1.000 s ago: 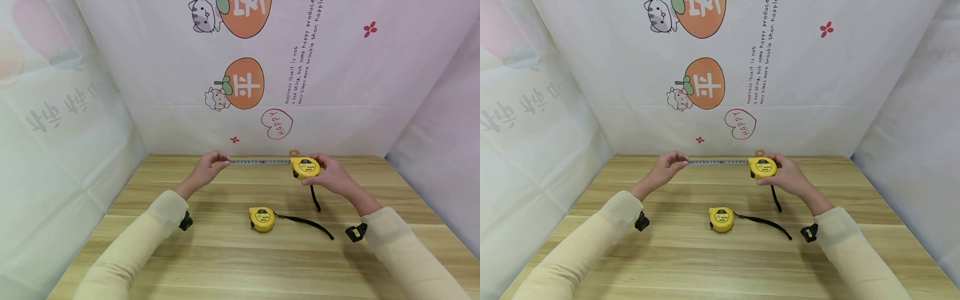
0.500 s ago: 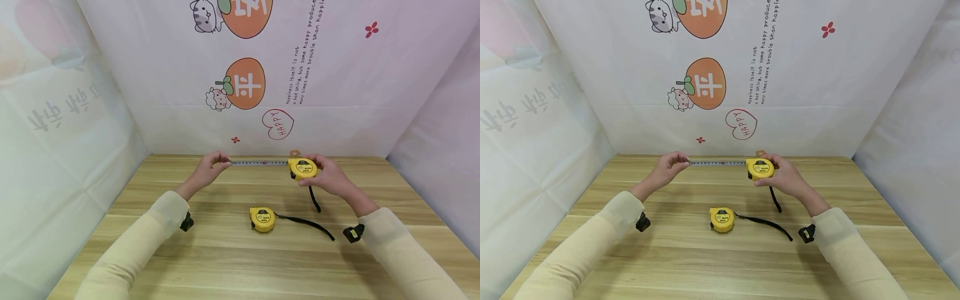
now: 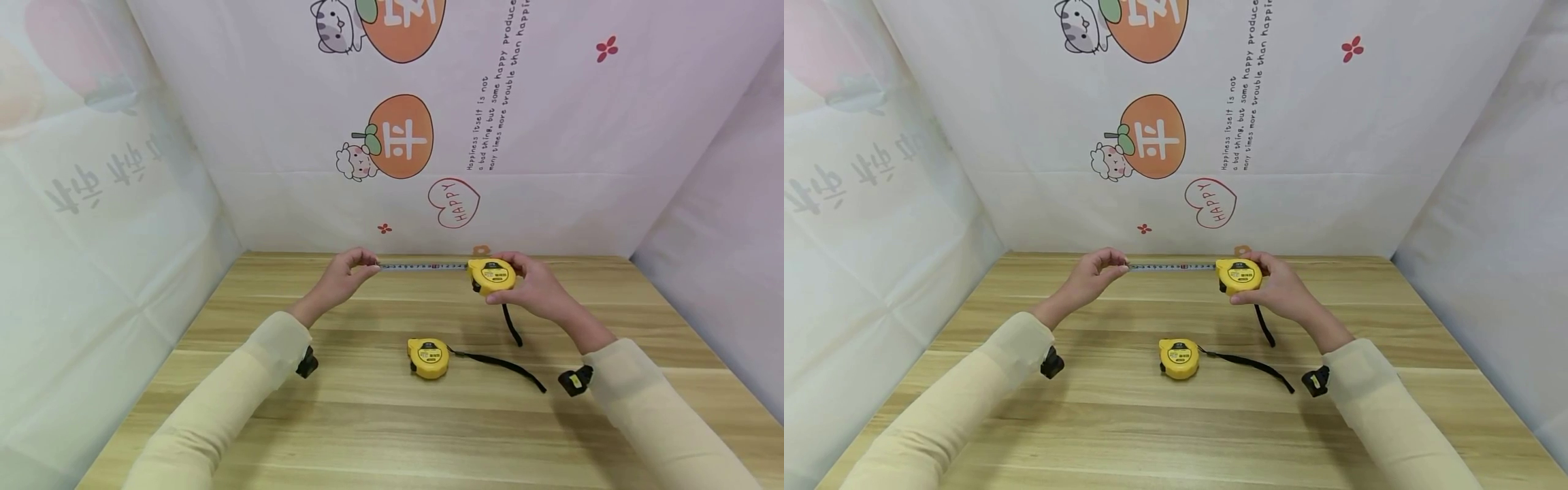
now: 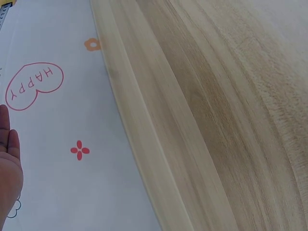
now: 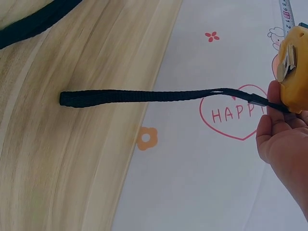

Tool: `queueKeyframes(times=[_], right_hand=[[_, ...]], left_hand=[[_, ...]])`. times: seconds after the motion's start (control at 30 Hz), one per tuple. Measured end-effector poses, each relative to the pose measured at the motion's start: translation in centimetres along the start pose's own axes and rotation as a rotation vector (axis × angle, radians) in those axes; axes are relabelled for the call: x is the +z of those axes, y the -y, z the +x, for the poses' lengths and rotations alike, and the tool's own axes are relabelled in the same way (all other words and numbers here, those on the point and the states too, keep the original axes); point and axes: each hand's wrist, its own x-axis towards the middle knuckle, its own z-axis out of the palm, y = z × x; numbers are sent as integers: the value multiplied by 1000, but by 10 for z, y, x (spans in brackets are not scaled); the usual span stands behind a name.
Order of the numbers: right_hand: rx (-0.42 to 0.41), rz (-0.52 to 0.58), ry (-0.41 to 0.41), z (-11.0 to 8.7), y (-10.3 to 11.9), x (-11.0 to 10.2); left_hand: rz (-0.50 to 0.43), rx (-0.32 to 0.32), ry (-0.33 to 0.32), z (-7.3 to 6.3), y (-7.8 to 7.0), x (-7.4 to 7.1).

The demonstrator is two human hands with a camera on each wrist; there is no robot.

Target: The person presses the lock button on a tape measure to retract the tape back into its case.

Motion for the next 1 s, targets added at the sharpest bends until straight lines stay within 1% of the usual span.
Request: queueKeyframes(times=[0.37, 0.67, 1.0], right_hand=[[1, 14, 7, 0, 5, 0], [-7, 19, 5, -1, 6, 1], [-17, 16, 7, 1, 6, 2]], left_hand=[[18, 31, 1, 2, -2, 3], [21, 25, 9, 2, -5, 5], [8, 35, 11, 4, -7, 8]])
